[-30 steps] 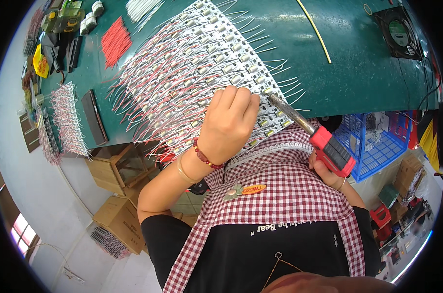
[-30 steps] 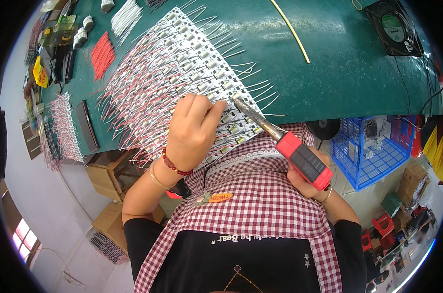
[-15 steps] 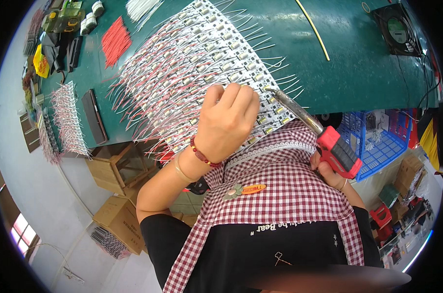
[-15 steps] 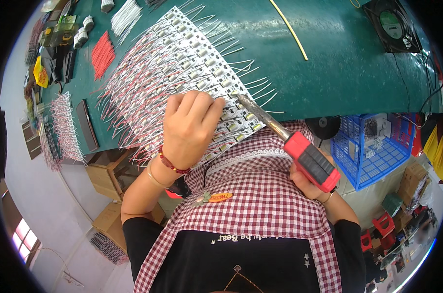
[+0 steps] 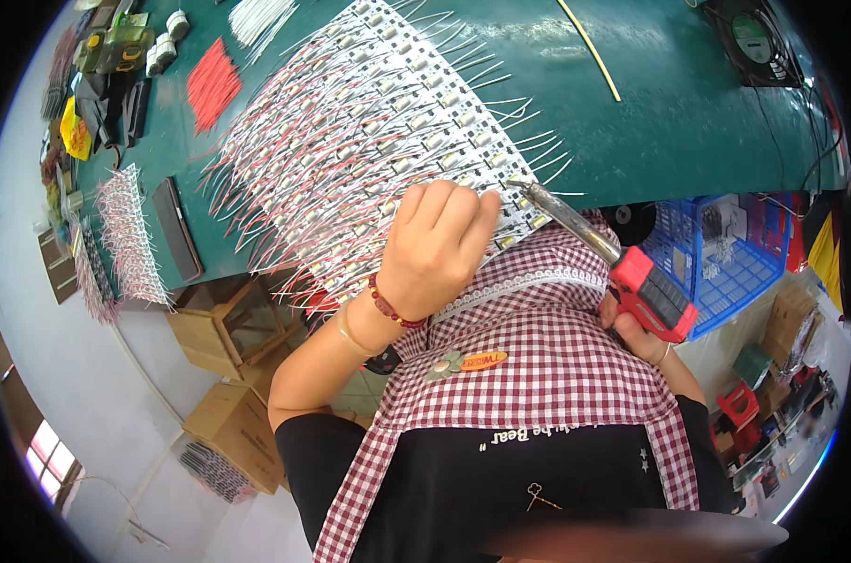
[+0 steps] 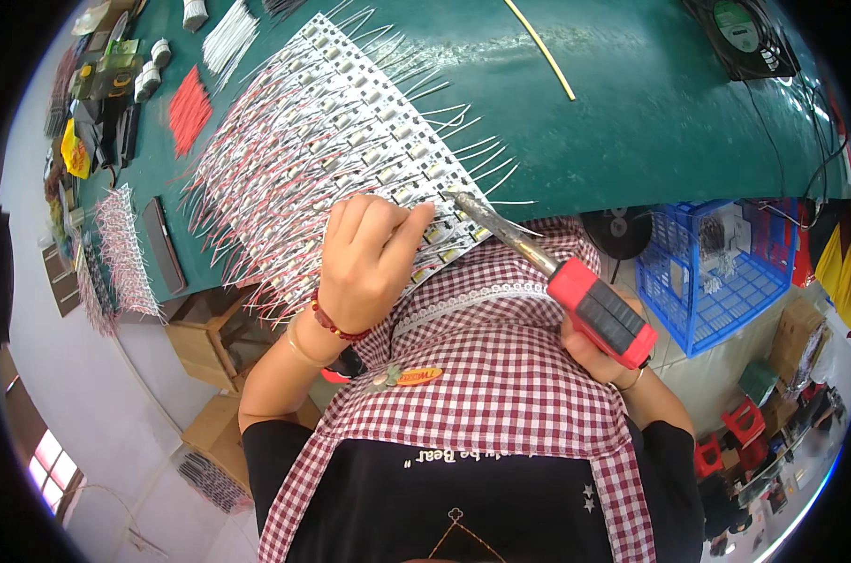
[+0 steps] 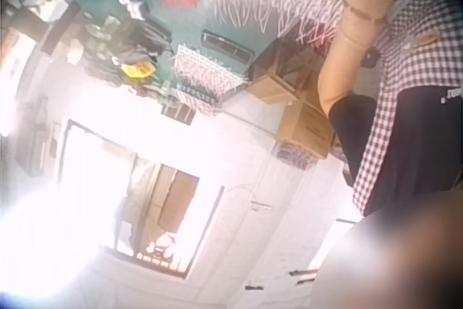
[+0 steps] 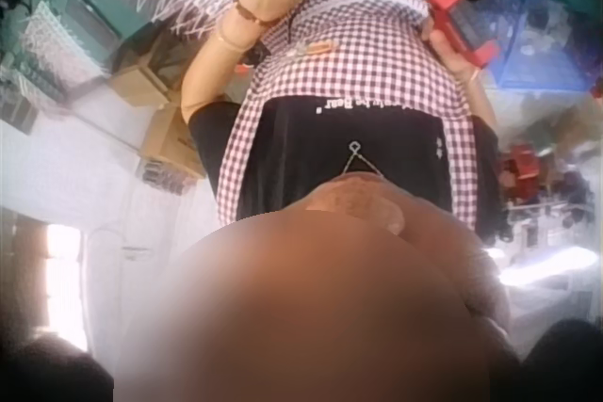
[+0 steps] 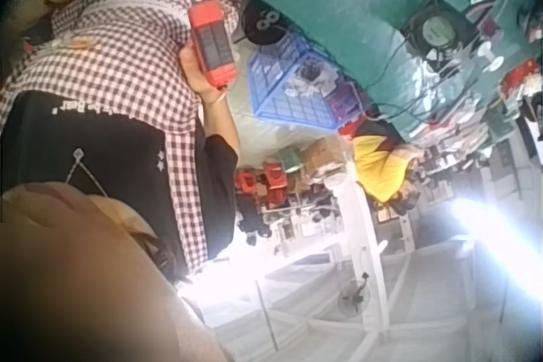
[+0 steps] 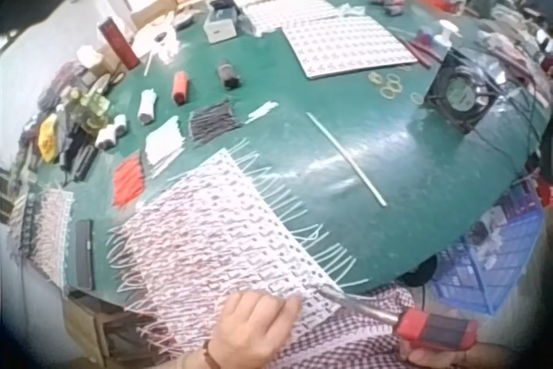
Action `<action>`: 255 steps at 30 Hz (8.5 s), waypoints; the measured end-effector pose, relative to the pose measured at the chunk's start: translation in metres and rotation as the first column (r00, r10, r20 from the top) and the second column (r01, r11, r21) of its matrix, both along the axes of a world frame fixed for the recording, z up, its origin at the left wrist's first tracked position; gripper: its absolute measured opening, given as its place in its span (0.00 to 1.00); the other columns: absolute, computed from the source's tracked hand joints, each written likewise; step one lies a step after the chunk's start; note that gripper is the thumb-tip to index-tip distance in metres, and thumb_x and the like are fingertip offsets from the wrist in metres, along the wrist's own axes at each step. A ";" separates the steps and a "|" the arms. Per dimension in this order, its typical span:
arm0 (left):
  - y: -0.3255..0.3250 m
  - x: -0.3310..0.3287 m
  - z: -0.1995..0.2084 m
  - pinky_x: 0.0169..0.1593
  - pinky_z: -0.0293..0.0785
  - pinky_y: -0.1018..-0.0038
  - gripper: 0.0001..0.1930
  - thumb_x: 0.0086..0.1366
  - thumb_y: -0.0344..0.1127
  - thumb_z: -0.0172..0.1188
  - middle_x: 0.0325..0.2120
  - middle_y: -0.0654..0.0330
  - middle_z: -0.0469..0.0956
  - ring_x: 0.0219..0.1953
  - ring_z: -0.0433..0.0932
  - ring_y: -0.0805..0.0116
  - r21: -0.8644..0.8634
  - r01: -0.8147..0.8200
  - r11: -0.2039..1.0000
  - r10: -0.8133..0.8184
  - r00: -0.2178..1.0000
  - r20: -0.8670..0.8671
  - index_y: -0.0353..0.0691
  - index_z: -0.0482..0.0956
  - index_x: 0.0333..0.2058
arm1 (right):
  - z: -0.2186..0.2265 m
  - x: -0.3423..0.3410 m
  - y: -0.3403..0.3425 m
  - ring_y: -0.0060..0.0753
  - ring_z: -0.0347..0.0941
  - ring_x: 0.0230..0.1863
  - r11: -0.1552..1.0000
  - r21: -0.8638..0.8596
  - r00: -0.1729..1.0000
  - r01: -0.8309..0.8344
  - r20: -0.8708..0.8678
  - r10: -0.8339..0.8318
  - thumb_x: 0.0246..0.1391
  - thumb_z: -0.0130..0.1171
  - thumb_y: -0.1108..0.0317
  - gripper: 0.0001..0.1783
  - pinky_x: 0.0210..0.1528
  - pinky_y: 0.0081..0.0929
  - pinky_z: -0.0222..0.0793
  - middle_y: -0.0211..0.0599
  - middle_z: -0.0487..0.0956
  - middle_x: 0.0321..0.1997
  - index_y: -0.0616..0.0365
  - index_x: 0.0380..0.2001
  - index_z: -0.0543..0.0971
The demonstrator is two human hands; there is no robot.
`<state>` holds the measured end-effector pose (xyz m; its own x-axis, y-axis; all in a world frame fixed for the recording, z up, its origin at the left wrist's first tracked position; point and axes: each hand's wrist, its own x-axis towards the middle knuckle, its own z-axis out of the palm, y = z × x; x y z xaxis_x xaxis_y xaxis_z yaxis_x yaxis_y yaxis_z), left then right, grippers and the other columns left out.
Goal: The person solders wires onto a large sheet of LED components at a workstation using a soldering iron.
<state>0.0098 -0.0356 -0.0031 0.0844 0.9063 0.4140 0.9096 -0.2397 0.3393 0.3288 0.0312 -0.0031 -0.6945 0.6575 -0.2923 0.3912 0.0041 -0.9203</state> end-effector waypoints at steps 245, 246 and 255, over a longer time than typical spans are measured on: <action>0.042 -0.232 -0.017 0.45 0.68 0.80 0.11 0.69 0.28 0.47 0.28 0.66 0.75 0.36 0.74 0.77 -0.193 -0.437 0.879 0.370 0.368 0.853 0.32 0.76 0.44 | 0.068 -0.187 0.090 0.21 0.59 0.14 0.907 -0.420 0.587 0.040 -0.724 -0.361 0.66 0.42 0.57 0.20 0.16 0.19 0.61 0.29 0.62 0.17 0.64 0.50 0.63; 0.042 -0.232 -0.017 0.44 0.69 0.80 0.11 0.69 0.28 0.48 0.27 0.66 0.76 0.35 0.75 0.77 -0.145 -0.435 0.888 0.320 0.361 0.876 0.32 0.77 0.42 | 0.069 -0.189 0.090 0.21 0.59 0.14 0.913 -0.404 0.604 0.052 -0.716 -0.351 0.66 0.42 0.57 0.20 0.16 0.19 0.61 0.29 0.62 0.17 0.64 0.50 0.63; 0.032 -0.244 0.002 0.35 0.70 0.69 0.07 0.68 0.30 0.47 0.25 0.56 0.75 0.29 0.75 0.63 -0.098 -0.569 0.816 0.475 0.565 0.675 0.33 0.72 0.37 | 0.072 -0.189 0.092 0.21 0.59 0.14 0.921 -0.388 0.618 0.043 -0.713 -0.330 0.66 0.42 0.57 0.20 0.17 0.19 0.61 0.30 0.62 0.18 0.64 0.50 0.62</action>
<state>-0.2347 -0.0040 -0.0008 -0.7154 0.6440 0.2708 0.4477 0.1250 0.8854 0.1397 0.1236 0.0690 -0.6302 0.7733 0.0697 -0.4803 -0.3177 -0.8176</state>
